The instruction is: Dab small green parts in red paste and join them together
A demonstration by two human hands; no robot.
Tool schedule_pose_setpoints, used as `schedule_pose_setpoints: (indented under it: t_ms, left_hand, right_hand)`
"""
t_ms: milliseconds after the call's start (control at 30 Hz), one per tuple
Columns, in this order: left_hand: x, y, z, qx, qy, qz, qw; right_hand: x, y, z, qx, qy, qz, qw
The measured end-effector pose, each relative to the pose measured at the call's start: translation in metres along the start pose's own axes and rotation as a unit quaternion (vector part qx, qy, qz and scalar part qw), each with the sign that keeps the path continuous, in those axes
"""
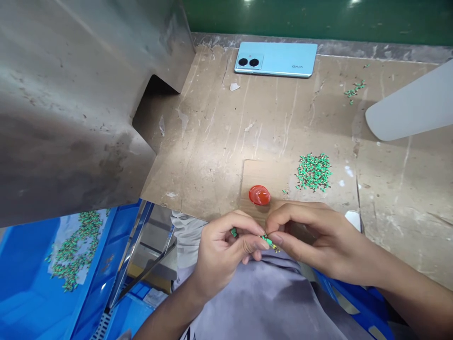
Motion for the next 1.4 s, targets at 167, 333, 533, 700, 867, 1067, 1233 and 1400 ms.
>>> schedule_pose_setpoints:
  t_ms: [167,333,533,700,867,1067,1233,1400]
  left_hand:
    - [0.000,0.000,0.000,-0.007,0.004,-0.004,1.000]
    - [0.000,0.001,-0.001,-0.012,0.007,-0.003,1.000]
    - [-0.001,0.001,0.002,-0.016,-0.003,0.018,1.000]
    - [-0.001,0.003,0.004,-0.063,0.010,0.000,0.998]
    - [-0.002,0.006,0.004,-0.088,0.019,-0.025,0.996]
    - [-0.002,0.010,0.007,-0.120,-0.025,-0.018,0.992]
    - [-0.002,0.012,0.012,-0.142,-0.057,0.003,0.988]
    - [-0.003,0.011,0.014,-0.085,-0.062,0.038,0.994]
  right_hand:
    - [0.001,0.000,-0.003,0.006,0.010,-0.006,1.000]
    - [0.001,0.000,-0.004,0.016,0.012,-0.015,1.000]
    - [-0.001,0.001,-0.004,0.013,-0.009,-0.030,0.999]
    - [-0.002,0.002,-0.005,0.017,-0.020,-0.033,0.999]
    - [-0.001,0.002,-0.006,0.036,-0.023,-0.027,0.999]
    - [-0.003,0.002,-0.007,0.037,-0.039,-0.021,0.998]
    - [-0.005,0.002,-0.007,0.022,-0.063,-0.011,0.998]
    - [0.002,0.005,-0.010,0.095,0.037,0.013,0.995]
Point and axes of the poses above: each hand's wrist, its own y-axis away from the middle knuckle, its own x-axis out of the back of the hand, z = x × y, the point moved 6 cm from there along -y, towards the middle knuckle, and after that the axes turned 12 degrees about x, right-handed, at the moved point
